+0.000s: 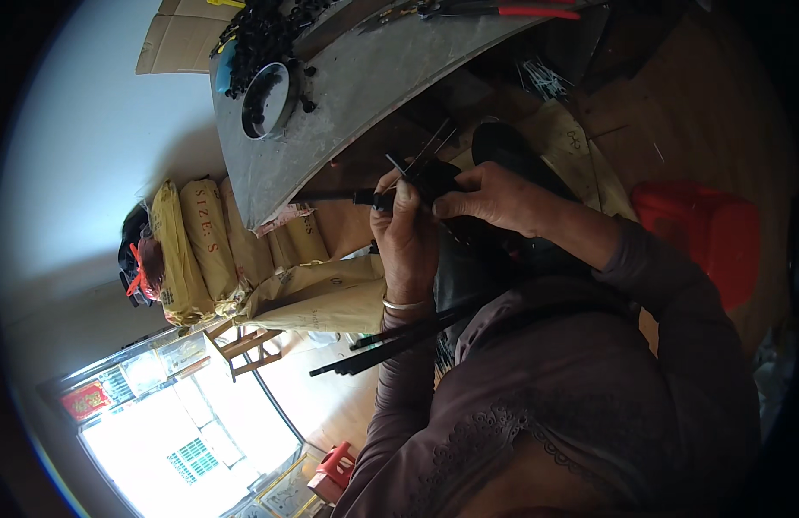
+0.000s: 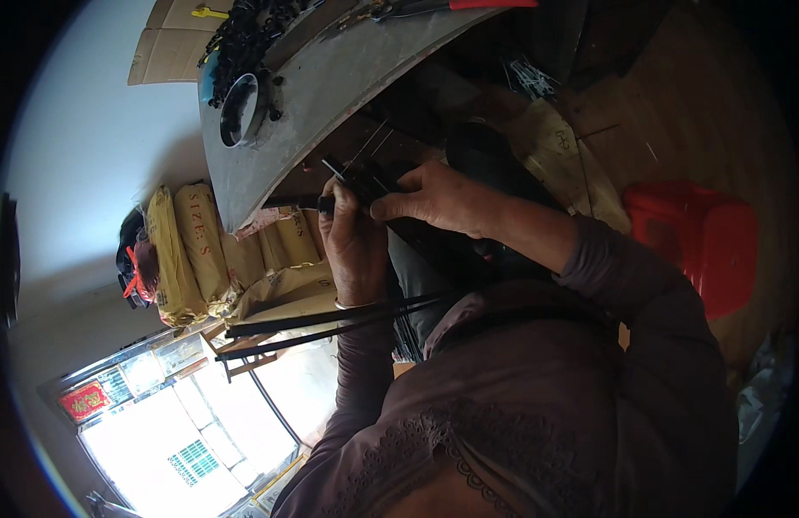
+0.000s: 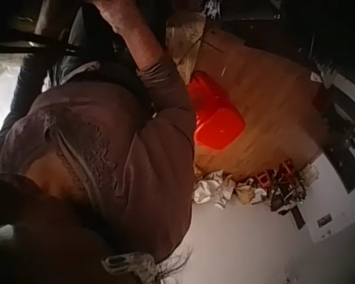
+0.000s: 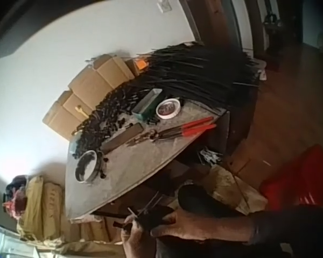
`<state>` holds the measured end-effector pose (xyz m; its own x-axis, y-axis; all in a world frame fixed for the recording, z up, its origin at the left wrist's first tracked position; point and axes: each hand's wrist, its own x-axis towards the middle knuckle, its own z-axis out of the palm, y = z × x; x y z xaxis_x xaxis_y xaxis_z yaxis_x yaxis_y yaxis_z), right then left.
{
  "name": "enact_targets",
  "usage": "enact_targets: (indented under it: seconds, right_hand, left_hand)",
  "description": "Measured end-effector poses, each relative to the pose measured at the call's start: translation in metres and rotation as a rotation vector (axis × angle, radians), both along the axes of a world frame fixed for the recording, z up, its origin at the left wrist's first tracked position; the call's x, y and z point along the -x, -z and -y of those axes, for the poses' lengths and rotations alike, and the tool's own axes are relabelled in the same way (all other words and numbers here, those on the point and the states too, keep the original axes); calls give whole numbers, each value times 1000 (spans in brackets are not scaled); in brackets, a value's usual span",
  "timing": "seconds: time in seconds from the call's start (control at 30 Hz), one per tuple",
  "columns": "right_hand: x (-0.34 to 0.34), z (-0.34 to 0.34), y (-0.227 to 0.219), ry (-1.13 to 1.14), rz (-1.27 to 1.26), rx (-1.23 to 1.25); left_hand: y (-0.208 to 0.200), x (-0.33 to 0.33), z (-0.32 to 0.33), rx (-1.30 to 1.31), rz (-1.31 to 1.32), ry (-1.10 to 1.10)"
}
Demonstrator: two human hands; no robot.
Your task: Assembling, bundling, and trimming black wire components at a manufacturing workstation.
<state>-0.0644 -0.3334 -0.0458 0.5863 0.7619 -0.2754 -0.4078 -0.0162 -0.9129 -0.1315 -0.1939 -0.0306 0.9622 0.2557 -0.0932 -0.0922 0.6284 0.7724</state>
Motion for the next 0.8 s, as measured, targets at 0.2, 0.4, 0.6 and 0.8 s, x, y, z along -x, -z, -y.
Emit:
enact_targets:
  seconds: [0.2, 0.4, 0.6, 0.8]
  right_hand:
    - [-7, 3, -2, -96, -57, 69]
    - [-10, 4, 9, -190, -376, -14]
    - [3, 0, -9, 50, 72, -185]
    - [10, -12, -26, 245, 178, -310]
  left_hand:
    - [-8, 1, 2, -110, -8, -28]
    - [-17, 3, 10, -117, -4, 10]
    - [-21, 3, 3, -508, -77, -157]
    - [-20, -1, -8, -542, -128, -179]
